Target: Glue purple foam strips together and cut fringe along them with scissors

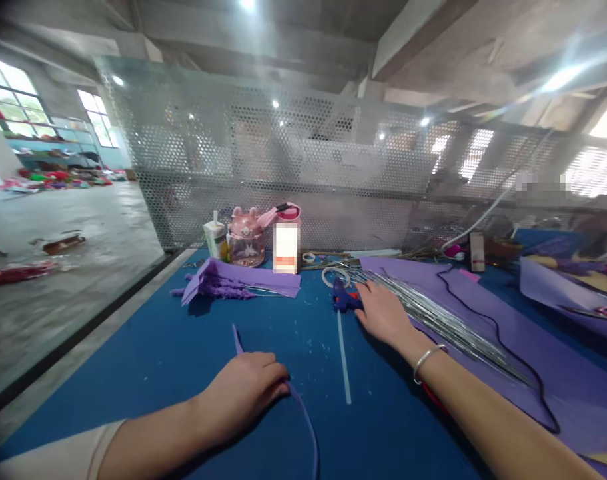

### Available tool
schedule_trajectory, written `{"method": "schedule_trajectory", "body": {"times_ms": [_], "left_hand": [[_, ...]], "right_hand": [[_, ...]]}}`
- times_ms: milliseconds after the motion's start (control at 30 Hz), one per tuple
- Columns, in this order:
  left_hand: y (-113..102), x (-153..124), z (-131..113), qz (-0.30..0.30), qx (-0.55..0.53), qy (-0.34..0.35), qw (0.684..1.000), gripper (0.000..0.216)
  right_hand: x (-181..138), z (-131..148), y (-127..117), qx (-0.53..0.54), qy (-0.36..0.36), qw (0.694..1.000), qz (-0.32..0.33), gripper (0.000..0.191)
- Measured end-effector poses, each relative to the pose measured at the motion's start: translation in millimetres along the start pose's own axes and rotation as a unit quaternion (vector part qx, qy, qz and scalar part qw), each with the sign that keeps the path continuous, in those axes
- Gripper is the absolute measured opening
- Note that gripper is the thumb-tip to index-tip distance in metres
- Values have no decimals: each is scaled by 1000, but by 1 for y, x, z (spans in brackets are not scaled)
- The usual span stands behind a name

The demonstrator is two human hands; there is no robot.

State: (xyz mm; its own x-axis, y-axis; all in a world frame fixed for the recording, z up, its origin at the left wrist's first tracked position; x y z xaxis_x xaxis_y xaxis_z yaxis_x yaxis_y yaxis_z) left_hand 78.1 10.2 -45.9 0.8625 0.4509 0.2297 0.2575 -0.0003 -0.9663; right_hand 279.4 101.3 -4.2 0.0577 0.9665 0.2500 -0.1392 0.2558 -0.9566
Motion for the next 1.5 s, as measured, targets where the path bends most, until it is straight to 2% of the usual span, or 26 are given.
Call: {"method": "schedule_trajectory", "body": {"times_ms": [100,233,367,500,600,700,767,833,933,1067,1167,1267,1333,1433,1500], "left_hand": [[0,0,0,-6,0,-1,1000,24],[0,0,-3,-2,-1,9,1000,22],[-2,-1,7,-1,-6,-23,1000,23],[-1,-5,28,3,2,-88,996,24],[-2,-7,35,4,2,-108,994,25],[-2,-7,36,1,-10,-104,994,24],[-2,-7,37,-2,-12,-105,994,24],[-1,-7,37,-3,-9,-108,994,24],[0,-8,36,-8,-8,-108,994,23],[-1,-9,36,-28,-30,-112,993,21],[-5,-11,39,-80,-99,-121,984,18],[-8,-14,41,-125,-154,-132,971,14],[-11,-16,43,-155,-189,-143,959,12],[-18,-22,55,-234,-262,-187,917,15],[-23,-32,73,-307,-315,-244,864,21]], "right_hand": [[14,-19,27,-25,18,1000,-2,39],[32,-22,51,-34,18,999,-2,34],[58,-19,57,-52,23,998,-2,35],[62,-13,46,-80,35,996,-15,40],[32,-13,29,-98,41,994,-25,45],[-23,-30,24,-119,49,992,11,22],[-62,-49,27,-142,65,987,45,16],[-91,-69,23,-199,87,976,31,17],[-112,-85,15,-218,112,970,-6,25],[-112,-90,14,-142,161,977,9,28],[-112,-82,7,-99,183,978,7,30],[-124,-72,-12,-22,220,975,-22,29],[-139,-64,-34,55,239,967,-71,29],[-167,-49,-68,182,252,938,-155,28],[-182,-37,-81,282,244,911,-175,28]]}}
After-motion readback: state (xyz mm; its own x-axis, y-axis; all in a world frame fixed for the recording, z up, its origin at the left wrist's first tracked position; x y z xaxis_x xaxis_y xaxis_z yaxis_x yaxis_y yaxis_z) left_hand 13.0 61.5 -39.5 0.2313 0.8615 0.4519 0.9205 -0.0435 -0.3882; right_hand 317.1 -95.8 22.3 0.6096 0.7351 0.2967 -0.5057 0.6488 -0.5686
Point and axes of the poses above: each hand's wrist, its own x-axis towards the middle knuckle, its own y-axis out of the palm, z = x × y, the point moved 10 cm from there along x, towards the middle knuckle, and after that the axes turned 14 degrees about y, right-handed, at the moved point
